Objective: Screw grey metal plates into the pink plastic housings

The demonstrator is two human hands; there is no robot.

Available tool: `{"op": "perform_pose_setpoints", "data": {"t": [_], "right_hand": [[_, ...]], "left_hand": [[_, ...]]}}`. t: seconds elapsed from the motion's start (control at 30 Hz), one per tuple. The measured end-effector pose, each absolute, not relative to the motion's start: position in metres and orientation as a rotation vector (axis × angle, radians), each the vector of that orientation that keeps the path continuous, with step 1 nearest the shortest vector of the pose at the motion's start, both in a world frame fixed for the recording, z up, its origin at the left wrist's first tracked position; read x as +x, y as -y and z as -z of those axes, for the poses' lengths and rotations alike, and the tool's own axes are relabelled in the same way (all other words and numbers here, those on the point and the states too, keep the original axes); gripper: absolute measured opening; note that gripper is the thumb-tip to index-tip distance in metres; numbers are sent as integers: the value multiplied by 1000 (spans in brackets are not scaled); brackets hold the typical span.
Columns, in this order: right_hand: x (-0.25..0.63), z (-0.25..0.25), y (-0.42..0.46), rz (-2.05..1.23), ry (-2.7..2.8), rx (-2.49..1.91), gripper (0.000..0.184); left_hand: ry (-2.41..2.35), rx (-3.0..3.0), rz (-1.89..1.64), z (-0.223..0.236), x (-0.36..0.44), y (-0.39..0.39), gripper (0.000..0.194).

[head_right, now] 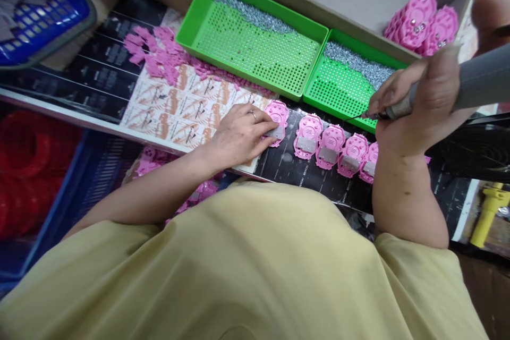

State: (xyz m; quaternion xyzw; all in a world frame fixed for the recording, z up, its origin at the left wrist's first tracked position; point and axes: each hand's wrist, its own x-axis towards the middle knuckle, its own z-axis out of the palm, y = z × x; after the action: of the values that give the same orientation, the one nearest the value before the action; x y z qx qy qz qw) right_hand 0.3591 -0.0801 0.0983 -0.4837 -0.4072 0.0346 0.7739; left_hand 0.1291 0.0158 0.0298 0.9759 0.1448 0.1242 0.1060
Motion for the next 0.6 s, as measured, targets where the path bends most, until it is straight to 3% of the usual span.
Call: {"op": "perform_pose_setpoints", "data": {"t": [0.33,0.6], "right_hand": [[355,-100,61,-122,840,-981,48],[368,-86,-6,194,839,-958,53]], "left_hand": [[-348,2861,-383,-27,128,-19,21],[-327,2948,-431,-33,133,-17,21]]}}
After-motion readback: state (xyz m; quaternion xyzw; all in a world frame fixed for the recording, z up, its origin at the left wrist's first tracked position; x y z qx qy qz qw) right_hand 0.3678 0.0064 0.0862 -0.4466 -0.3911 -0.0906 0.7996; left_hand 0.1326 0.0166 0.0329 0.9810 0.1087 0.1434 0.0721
